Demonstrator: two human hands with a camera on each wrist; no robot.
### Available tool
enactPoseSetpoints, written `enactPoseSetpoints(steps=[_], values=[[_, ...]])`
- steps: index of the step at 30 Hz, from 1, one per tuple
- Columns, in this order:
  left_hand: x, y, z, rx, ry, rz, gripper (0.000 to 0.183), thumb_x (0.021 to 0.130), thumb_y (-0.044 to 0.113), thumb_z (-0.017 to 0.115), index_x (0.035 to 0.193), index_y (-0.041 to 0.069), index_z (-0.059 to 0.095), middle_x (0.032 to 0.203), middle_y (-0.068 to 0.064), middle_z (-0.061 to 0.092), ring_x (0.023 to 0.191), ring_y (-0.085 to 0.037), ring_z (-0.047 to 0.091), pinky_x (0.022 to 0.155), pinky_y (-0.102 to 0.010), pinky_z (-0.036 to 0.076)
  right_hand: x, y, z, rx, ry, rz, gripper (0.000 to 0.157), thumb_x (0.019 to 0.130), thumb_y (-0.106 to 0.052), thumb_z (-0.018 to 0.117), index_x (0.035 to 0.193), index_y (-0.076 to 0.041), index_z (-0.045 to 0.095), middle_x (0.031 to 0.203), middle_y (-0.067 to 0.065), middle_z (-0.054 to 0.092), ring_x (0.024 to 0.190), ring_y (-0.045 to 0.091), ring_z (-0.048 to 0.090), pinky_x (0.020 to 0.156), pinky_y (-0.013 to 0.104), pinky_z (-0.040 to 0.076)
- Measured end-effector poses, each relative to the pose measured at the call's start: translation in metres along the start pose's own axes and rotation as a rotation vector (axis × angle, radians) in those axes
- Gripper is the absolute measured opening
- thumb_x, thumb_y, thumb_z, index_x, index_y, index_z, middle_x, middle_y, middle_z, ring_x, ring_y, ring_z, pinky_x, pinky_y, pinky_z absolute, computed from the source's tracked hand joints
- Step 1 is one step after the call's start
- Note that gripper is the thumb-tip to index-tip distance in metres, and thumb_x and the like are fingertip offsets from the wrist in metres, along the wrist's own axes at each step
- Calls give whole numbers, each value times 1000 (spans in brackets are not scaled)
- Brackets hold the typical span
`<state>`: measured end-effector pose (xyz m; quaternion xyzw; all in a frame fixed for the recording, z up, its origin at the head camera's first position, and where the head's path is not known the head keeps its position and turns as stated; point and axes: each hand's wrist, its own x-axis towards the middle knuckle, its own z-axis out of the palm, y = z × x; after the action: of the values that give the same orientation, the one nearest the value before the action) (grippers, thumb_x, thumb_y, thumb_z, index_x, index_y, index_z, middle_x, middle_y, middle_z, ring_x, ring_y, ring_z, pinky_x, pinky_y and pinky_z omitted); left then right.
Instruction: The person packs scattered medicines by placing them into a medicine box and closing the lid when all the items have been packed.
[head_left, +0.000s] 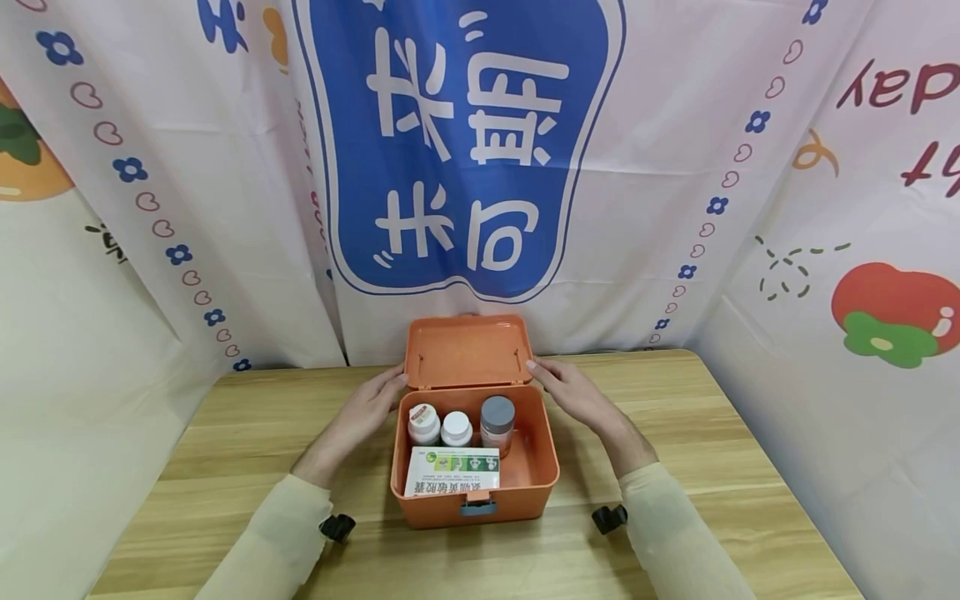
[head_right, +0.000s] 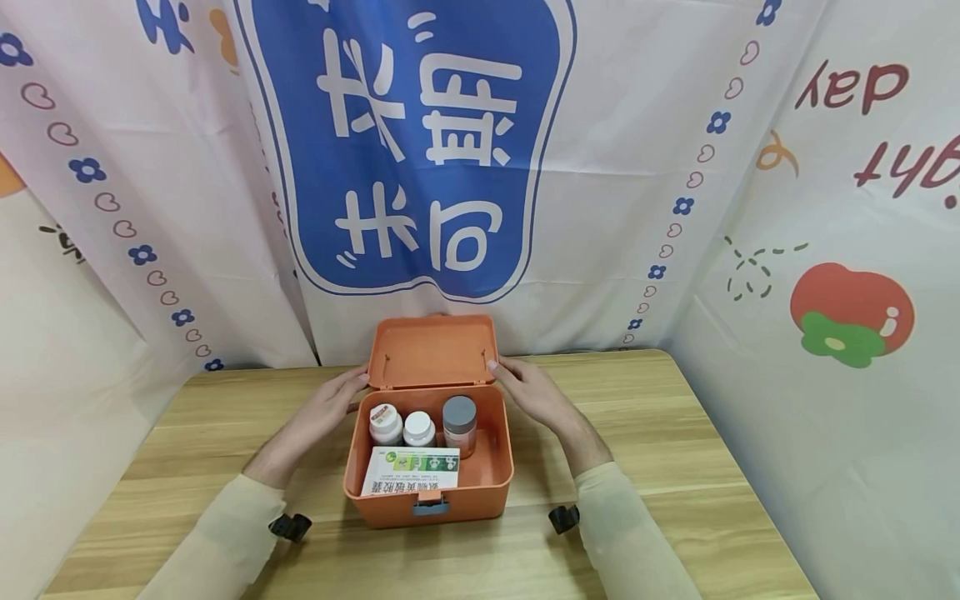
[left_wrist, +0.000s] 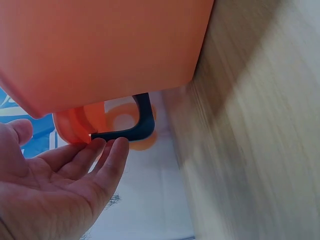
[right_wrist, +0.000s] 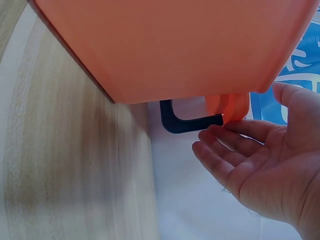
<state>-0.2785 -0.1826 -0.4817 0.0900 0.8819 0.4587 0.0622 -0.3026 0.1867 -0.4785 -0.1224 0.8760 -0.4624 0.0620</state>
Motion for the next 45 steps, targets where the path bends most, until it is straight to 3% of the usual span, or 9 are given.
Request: enactPoseSetpoints(steps=[8, 18, 26, 34, 45], values=[[-1, 4, -4, -7, 3, 15, 66, 114, 49, 34, 166, 9, 32, 170, -18, 37, 154, -42, 42, 127, -61, 33, 1, -1, -4, 21, 4, -22, 69, 106, -63, 48, 154, -13, 55, 155, 11, 60, 134, 36, 64, 113, 53, 52], [-3, 12, -8, -38, 20, 37, 63, 114, 48, 35, 166, 11, 33, 166, -20, 44, 134, -48, 61, 115, -59, 49, 2, -4, -8, 68, 23, -62, 60, 109, -52, 50, 151, -11, 58, 155, 11, 59, 142, 31, 59, 114, 51, 53], [-4, 18, -12, -29, 34, 47, 61, 114, 46, 35, 166, 13, 34, 167, -19, 42, 137, -45, 60, 112, -56, 52, 1, -7, -13, 81, 35, -79, 59, 110, -51, 48, 152, -11, 56, 153, 14, 61, 133, 40, 65, 112, 53, 53], [-6, 21, -14, -53, 50, 82, 61, 115, 45, 37, 164, 11, 36, 167, -20, 43, 139, -43, 59, 113, -55, 52, -2, -12, -16, 142, 45, -98, 59, 110, -49, 49, 153, -7, 55, 156, 14, 58, 140, 35, 61, 112, 51, 54], [-6, 21, -17, -96, 93, 113, 59, 114, 42, 40, 161, 5, 42, 164, -21, 46, 137, -42, 61, 112, -54, 53, 2, -10, -19, 257, 74, -142, 53, 112, -37, 51, 148, 1, 57, 155, 21, 57, 140, 39, 59, 110, 49, 56]])
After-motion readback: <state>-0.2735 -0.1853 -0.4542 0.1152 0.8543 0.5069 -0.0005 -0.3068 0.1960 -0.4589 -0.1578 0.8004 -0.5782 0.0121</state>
